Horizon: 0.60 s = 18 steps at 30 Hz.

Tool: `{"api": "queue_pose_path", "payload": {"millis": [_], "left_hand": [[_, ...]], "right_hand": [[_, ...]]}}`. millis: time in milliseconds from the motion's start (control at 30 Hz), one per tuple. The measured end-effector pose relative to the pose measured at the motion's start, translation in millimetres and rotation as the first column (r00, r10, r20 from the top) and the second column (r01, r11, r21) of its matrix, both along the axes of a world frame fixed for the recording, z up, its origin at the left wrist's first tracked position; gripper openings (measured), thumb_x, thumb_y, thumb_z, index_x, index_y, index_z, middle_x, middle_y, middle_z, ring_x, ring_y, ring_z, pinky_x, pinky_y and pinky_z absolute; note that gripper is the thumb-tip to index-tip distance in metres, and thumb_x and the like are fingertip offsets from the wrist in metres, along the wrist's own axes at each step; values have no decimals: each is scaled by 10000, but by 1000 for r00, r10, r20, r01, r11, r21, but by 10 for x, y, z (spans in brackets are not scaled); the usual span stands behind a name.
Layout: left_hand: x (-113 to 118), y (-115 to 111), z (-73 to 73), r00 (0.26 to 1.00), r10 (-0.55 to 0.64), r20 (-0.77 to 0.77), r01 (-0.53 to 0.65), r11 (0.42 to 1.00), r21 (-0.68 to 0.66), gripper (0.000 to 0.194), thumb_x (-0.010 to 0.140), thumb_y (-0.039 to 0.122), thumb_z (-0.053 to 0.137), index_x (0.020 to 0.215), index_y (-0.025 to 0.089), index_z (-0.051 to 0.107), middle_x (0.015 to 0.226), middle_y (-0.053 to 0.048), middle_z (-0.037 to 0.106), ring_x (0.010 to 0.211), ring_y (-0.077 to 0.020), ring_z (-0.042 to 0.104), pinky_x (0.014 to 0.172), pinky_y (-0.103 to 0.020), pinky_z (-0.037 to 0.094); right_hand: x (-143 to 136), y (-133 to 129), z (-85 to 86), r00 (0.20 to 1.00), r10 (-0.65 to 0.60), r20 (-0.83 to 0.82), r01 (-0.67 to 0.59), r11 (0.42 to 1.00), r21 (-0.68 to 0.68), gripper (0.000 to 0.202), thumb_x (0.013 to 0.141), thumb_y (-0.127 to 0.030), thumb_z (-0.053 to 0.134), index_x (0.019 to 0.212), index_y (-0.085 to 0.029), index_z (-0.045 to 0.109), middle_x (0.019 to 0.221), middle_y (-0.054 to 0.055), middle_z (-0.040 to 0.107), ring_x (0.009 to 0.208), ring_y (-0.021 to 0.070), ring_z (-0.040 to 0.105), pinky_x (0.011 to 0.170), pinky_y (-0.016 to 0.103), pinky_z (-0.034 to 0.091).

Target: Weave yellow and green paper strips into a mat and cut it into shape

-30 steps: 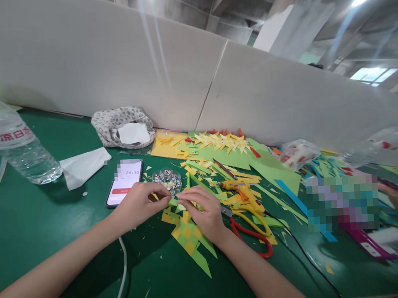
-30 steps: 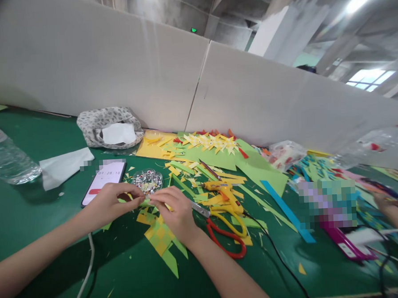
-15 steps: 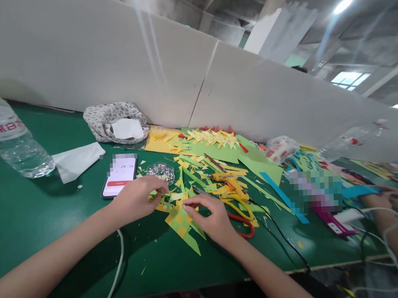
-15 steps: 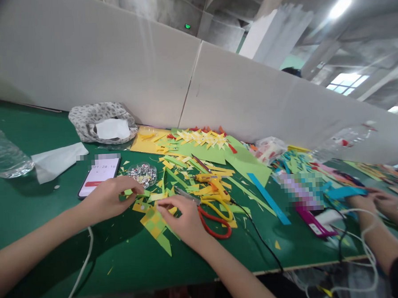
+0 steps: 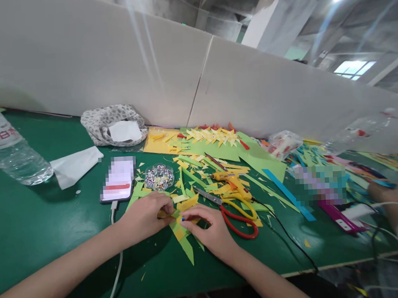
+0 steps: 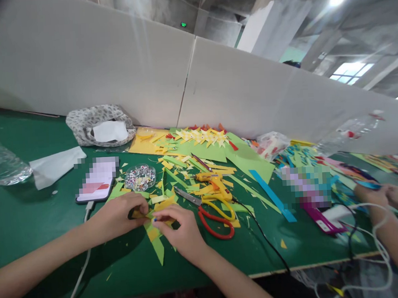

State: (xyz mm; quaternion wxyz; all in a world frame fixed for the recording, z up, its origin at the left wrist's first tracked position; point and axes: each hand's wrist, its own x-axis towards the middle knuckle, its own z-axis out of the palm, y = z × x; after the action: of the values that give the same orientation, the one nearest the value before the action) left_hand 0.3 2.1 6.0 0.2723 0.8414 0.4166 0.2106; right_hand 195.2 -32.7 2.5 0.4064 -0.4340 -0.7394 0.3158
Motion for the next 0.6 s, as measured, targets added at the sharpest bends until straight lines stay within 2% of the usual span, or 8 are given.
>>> {"api": "queue_pose_path", "payload": {"millis": [100,167,267,333,500,600], "left_hand": [[-5,22,1,987,35,158,-13,991,-135,35,761,243,541,765,212,557,749,-6,628,711,-156,576,593,-256,420],[-4,42,-8,954,104,281,-19,957,-289,92,775,299,547,788,208,546,733,0,634,692,-146,594,578,-244,451],[1,72,-11,877,246,413,15,845,-534,196,757,373,588,831,196,552,685,19,613,643,-130,596,587,-256,506],[5,83,9,832,326,450,42,771,-636,228,740,377,617,861,188,578,682,24,609,647,-124,600,637,-278,527],[-10,88,87,754,462,467,96,627,-773,277,706,303,674,948,179,618,792,1,654,734,-127,627,795,-314,510],[-35,96,89,728,476,494,134,607,-783,336,684,233,689,1007,188,613,779,4,652,789,-138,629,819,-305,501]], "right_hand": [[8,13,57,1000,-10,-8,10,998,63,70,760,-204,644,773,-230,708,744,31,691,707,166,641,652,275,523],[19,43,86,1000,-17,-8,17,995,98,76,759,-198,650,777,-241,710,747,21,690,704,161,635,671,281,520],[27,110,100,1000,-28,-4,28,989,145,76,752,-205,666,791,-247,715,745,17,668,709,155,619,671,283,509],[21,164,101,1000,-31,4,30,986,166,75,749,-219,672,798,-250,719,761,22,647,735,159,610,680,290,505],[-23,298,151,1000,-15,23,10,978,210,126,780,-191,633,838,-268,714,834,30,640,814,164,602,733,305,506],[-37,365,200,999,-5,44,-7,961,278,155,790,-162,617,865,-260,710,842,30,646,821,159,597,736,300,499]]}}
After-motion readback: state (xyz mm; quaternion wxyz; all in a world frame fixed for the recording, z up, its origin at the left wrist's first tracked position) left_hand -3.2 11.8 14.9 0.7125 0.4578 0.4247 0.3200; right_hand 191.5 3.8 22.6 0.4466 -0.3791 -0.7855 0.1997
